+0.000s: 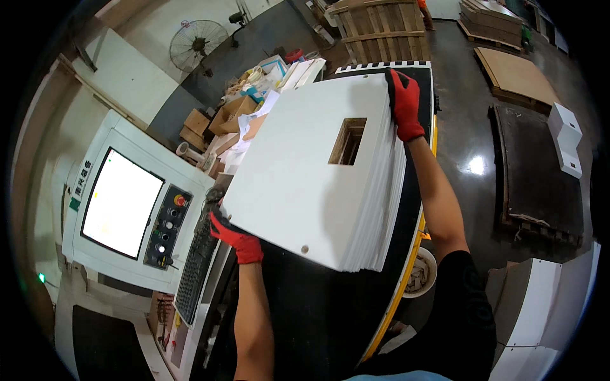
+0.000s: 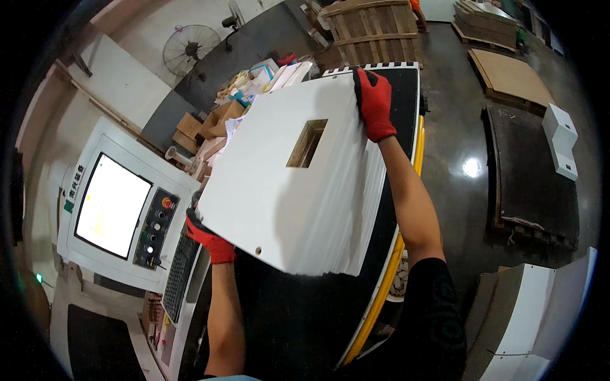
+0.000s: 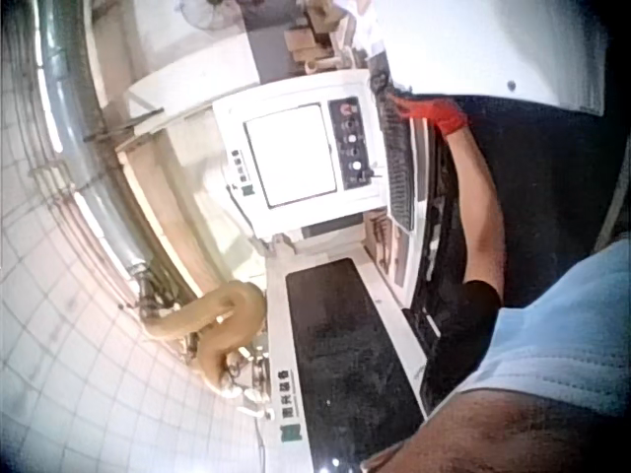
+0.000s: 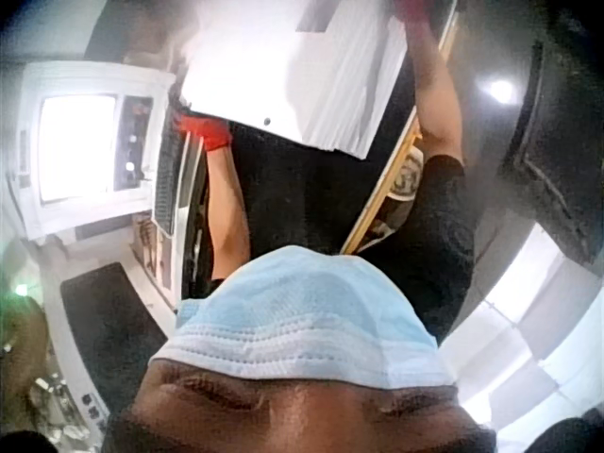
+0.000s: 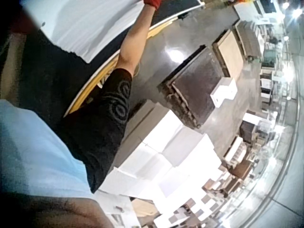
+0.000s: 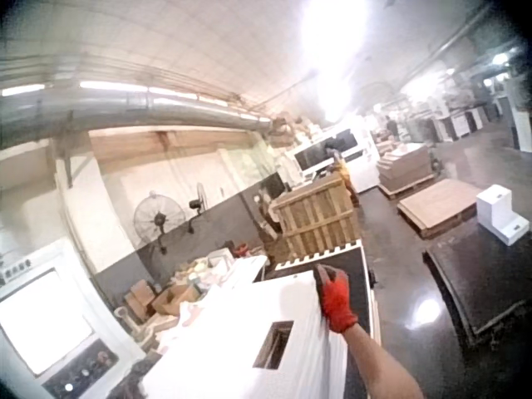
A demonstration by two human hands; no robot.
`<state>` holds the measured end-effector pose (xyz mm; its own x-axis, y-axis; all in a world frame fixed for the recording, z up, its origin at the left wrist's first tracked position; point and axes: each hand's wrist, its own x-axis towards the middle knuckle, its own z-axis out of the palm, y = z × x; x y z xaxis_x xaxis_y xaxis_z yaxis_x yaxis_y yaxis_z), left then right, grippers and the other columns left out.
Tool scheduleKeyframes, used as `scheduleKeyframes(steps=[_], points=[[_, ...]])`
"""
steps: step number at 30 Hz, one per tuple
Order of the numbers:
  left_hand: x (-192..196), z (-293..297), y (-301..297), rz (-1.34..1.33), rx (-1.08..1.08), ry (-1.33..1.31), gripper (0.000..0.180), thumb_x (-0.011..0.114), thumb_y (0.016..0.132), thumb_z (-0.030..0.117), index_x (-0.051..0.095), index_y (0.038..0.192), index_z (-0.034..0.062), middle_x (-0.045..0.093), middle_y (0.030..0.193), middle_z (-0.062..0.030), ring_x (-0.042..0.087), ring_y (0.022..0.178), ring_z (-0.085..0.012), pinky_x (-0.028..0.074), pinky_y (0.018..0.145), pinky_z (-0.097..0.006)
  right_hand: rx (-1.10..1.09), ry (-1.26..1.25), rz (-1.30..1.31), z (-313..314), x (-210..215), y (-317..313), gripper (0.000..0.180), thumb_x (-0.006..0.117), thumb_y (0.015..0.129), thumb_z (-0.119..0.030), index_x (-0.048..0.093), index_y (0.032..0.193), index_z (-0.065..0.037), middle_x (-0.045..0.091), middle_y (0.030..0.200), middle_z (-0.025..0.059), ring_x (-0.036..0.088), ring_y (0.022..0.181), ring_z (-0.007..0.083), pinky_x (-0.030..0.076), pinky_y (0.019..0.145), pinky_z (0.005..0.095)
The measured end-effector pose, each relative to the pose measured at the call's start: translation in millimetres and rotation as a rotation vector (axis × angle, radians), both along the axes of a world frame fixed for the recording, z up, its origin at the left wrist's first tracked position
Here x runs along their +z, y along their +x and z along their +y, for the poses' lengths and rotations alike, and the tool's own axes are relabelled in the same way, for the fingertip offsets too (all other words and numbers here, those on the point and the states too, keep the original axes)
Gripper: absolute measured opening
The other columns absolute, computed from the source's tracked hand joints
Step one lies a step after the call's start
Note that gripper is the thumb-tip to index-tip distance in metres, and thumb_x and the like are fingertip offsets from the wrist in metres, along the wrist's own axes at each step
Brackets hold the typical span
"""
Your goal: The person repeatedly loads white rectangular panels into a CNC drilling machine, waits for processing, and then unloads them to stack on a nearby table. The person wears red gloves and handles the panels by hand throughout the process.
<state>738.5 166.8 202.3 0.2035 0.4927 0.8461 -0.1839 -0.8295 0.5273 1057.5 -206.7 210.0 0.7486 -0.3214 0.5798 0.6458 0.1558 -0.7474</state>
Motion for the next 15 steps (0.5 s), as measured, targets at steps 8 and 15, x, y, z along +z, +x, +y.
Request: scheduleKeyframes(steps=[8,15], points=[[-13.8,74.1,-37.4,0.328,0.282,0.231,0.043,0.058,0.102,0.017,0.053,0.142,0.0013,0.057,0.137,-0.0170,0.055,0.128,-0.0299,0.048,0.102,-0.043,-0.085,-0.042,0.037,20.7,33.4,-19.9,0.043,0.062,0.101,-0.034,0.074,0.099,0.007,0.075,0.091,0.0229,0.072,0.086,0.0314,0.051,0.078,0.0428],[-60.0,-74.7,-187.0,0.427,-0.183,-0.004,0.060,0.063,0.101,0.009,0.040,0.155,-0.0061,0.047,0.157,-0.0215,0.038,0.150,-0.0351,0.026,0.125,-0.047,-0.161,-0.109,0.168,-28.0,-81.1,-119.2,0.058,0.059,0.104,-0.031,0.048,0.152,0.000,0.052,0.152,0.0226,0.048,0.142,0.0383,0.037,0.118,0.0428]])
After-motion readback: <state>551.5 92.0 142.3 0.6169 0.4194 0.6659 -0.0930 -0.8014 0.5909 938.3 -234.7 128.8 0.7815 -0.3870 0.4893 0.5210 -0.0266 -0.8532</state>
